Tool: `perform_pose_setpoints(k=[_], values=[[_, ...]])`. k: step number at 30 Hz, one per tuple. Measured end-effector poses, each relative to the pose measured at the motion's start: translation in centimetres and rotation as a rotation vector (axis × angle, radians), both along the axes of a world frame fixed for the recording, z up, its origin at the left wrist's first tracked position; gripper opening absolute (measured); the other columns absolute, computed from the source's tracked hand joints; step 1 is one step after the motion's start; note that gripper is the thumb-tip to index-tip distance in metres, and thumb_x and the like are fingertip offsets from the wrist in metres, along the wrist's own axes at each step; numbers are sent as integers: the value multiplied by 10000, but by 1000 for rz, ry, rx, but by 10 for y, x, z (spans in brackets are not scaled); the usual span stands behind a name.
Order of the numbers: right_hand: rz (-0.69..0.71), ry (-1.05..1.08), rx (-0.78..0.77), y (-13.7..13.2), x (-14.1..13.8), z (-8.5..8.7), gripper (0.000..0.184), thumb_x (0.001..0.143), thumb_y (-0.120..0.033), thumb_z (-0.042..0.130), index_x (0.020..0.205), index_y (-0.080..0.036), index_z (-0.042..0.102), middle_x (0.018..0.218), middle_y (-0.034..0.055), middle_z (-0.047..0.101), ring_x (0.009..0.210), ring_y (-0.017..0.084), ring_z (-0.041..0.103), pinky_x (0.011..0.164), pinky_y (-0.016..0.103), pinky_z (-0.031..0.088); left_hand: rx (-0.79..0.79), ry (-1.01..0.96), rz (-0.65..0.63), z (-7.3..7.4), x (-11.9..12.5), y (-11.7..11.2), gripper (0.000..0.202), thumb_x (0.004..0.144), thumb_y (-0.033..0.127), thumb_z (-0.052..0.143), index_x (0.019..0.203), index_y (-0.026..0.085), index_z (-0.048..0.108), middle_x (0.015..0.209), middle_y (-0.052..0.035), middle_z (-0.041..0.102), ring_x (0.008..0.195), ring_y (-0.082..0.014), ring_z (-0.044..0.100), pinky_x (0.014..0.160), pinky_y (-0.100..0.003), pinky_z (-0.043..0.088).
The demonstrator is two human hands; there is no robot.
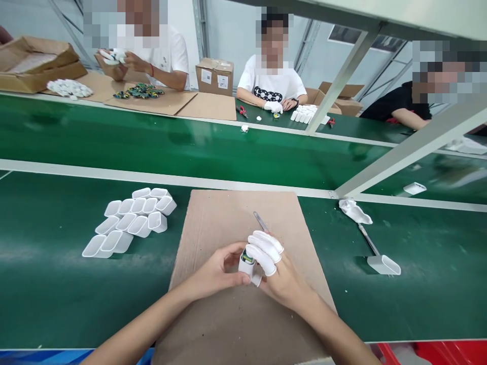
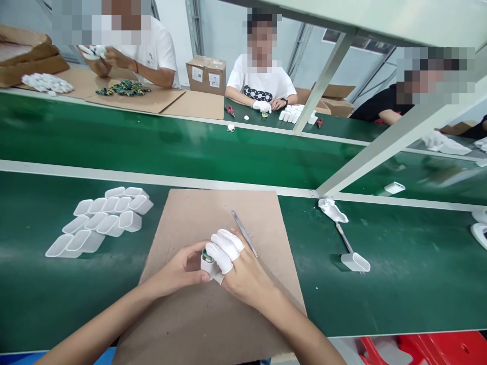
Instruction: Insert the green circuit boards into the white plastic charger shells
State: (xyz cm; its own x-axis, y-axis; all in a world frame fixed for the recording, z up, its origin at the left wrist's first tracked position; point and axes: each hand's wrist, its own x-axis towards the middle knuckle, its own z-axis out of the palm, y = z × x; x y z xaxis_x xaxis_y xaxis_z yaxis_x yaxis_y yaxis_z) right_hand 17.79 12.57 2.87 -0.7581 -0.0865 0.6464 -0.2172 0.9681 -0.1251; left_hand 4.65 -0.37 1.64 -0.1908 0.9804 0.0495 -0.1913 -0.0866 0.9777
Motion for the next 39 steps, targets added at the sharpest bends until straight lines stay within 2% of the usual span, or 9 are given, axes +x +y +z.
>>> perform_pose_setpoints(k=[8, 13, 17, 21, 24, 27, 32, 39], values=[[-33, 23, 30, -1, 0, -5, 365, 893, -136, 518, 1254, -117, 470, 1089, 148, 642, 1133, 259, 585, 967, 483, 537, -29, 84, -16, 1, -1, -1, 553, 777, 472, 691, 1249, 210, 569, 1178, -113, 665, 1061, -260, 647, 936, -439, 519], [-54, 29, 119, -3, -1, -9, 292, 890, -82, 461, 1167, -124, 546, 1022, 121, 671, 1080, 236, 611, 986, 459, 527, -36, 314, 66, -1, 3, -1, 551, 801, 294, 686, 1320, 250, 506, 1249, -81, 642, 1098, -246, 637, 934, -408, 539], [-55, 38, 148, -7, -5, -14, 312, 857, -24, 453, 1126, -128, 572, 997, 107, 677, 1060, 221, 609, 1005, 443, 504, -49, 478, 127, -3, 6, -1, 525, 836, 188, 606, 1338, 271, 478, 1253, -54, 642, 1123, -230, 629, 962, -401, 530], [-56, 47, 143, -7, -9, -15, 316, 842, -13, 452, 1114, -124, 568, 1005, 112, 666, 1076, 240, 599, 992, 469, 501, -54, 499, 135, -4, 8, -2, 520, 863, 159, 541, 1359, 269, 427, 1240, -59, 642, 1110, -219, 634, 946, -394, 538], [-11, 44, 16, 0, -8, -14, 279, 879, -115, 516, 1158, -120, 526, 1058, 130, 643, 1148, 260, 565, 983, 499, 510, 8, 522, 197, -5, 5, -5, 517, 849, 113, 523, 1334, 260, 424, 1251, -74, 619, 1126, -216, 614, 961, -383, 519], [32, 58, -99, 7, -4, -9, 312, 875, -208, 612, 1160, -140, 505, 1078, 126, 617, 1160, 256, 553, 978, 495, 520, 63, 559, 266, -6, -1, -9, 544, 775, 21, 497, 1267, 246, 448, 1210, -80, 603, 1109, -209, 601, 929, -349, 516], [26, 104, -143, 5, 1, -3, 208, 830, -114, 656, 991, -195, 552, 927, 41, 588, 970, 183, 593, 887, 399, 577, 91, 589, 264, -8, -3, -11, 519, 724, 8, 478, 1191, 225, 409, 1090, -78, 597, 1000, -204, 615, 814, -326, 520], [43, 94, -88, -3, 3, -10, 166, 840, -64, 625, 944, -187, 586, 898, 25, 566, 952, 171, 568, 818, 374, 575, 192, 509, 196, -13, 4, -7, 441, 793, 63, 488, 1165, 210, 302, 994, -79, 595, 911, -204, 636, 757, -356, 526]])
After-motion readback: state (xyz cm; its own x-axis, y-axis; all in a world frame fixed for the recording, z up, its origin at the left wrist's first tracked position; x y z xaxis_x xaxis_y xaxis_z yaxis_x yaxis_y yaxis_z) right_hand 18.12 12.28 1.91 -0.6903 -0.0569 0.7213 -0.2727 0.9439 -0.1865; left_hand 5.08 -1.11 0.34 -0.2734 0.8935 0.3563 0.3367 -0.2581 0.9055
